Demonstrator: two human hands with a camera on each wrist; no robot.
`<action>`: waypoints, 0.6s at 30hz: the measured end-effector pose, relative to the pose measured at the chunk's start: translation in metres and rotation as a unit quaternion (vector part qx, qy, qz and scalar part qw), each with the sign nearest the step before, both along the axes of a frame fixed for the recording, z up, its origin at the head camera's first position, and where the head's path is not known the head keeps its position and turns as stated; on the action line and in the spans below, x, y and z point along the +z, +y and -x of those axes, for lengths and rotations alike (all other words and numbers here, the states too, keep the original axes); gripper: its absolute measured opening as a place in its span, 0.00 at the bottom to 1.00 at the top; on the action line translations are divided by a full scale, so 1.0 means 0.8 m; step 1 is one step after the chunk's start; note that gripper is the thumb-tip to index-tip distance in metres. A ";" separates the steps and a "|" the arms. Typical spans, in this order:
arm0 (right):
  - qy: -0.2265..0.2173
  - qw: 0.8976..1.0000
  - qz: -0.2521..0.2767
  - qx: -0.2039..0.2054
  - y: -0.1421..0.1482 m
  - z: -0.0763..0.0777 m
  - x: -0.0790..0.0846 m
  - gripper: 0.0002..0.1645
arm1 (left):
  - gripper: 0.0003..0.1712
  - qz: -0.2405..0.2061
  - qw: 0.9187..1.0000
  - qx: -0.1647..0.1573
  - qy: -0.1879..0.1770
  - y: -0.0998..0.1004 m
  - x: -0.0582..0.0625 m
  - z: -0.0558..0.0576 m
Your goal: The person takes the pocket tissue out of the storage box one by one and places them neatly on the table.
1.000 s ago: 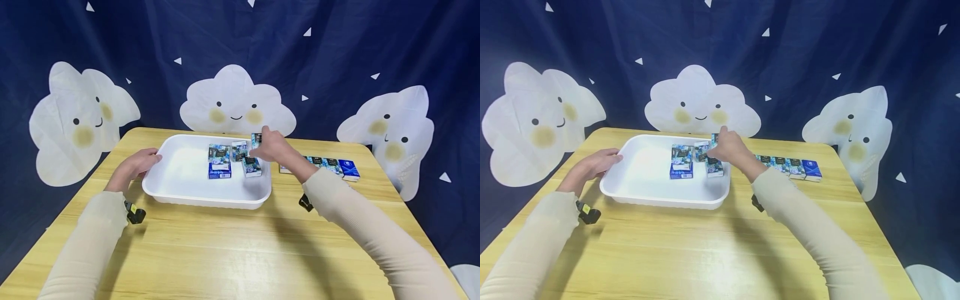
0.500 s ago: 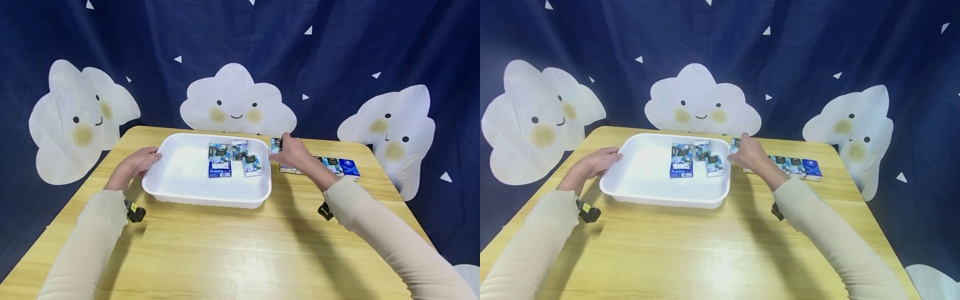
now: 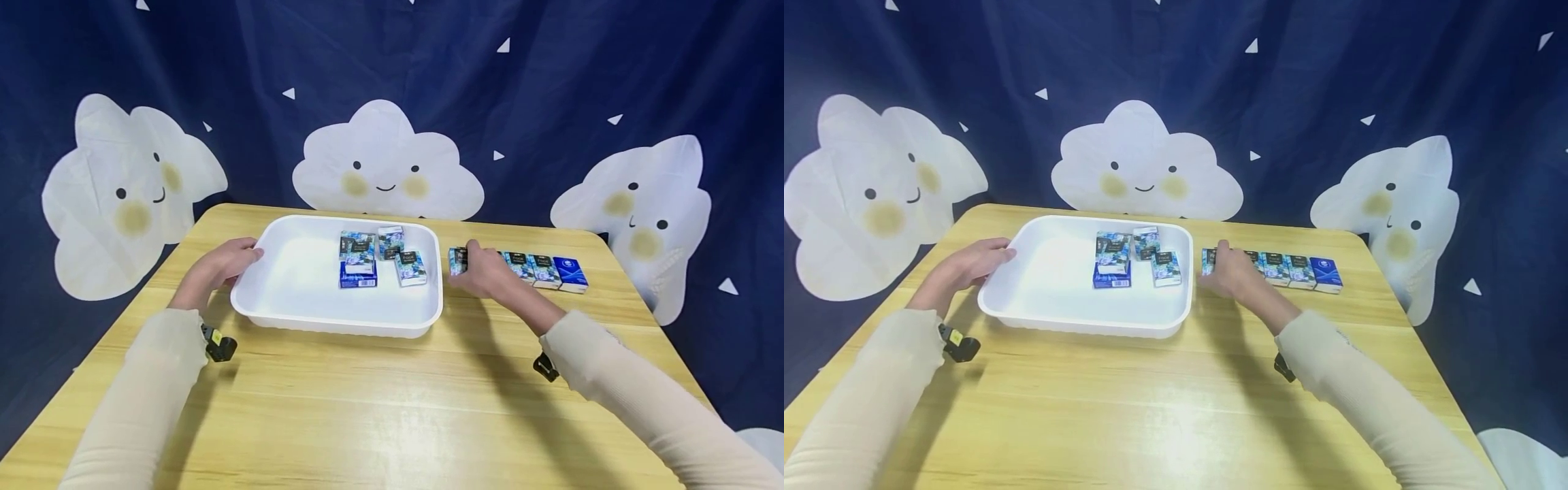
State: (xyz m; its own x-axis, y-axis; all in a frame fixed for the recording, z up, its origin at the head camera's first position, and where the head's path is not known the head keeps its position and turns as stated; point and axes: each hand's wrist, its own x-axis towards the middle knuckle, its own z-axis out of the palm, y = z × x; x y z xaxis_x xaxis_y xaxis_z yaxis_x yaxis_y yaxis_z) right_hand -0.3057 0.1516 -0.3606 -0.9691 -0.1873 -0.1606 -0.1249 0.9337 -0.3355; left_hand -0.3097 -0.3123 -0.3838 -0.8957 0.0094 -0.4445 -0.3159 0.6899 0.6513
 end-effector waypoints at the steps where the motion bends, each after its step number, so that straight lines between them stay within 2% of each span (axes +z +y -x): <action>1: -0.005 1.000 0.000 0.002 0.001 -0.002 -0.002 0.56 | 0.33 0.001 1.000 0.000 0.001 0.000 -0.001 0.000; 5: -0.019 1.000 -0.003 0.005 0.004 -0.010 -0.011 0.58 | 0.33 -0.001 1.000 -0.001 0.004 -0.001 -0.002 0.000; 13: -0.013 0.999 -0.018 0.026 0.013 -0.021 -0.033 0.55 | 0.34 -0.001 1.000 -0.001 0.000 -0.002 -0.002 0.002; 18: -0.030 0.999 -0.014 0.016 0.014 -0.025 -0.042 0.58 | 0.34 0.001 1.000 0.001 -0.001 -0.002 -0.002 0.001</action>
State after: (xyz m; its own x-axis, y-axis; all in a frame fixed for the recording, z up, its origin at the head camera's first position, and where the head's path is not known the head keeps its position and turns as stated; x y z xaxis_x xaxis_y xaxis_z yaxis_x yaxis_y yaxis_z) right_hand -0.2856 0.1632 -0.3943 -0.9512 -0.2127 -0.2235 -0.1352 0.9385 -0.3176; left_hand -0.3108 -0.3136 -0.3851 -0.8950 0.0064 -0.4461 -0.3189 0.6900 0.6497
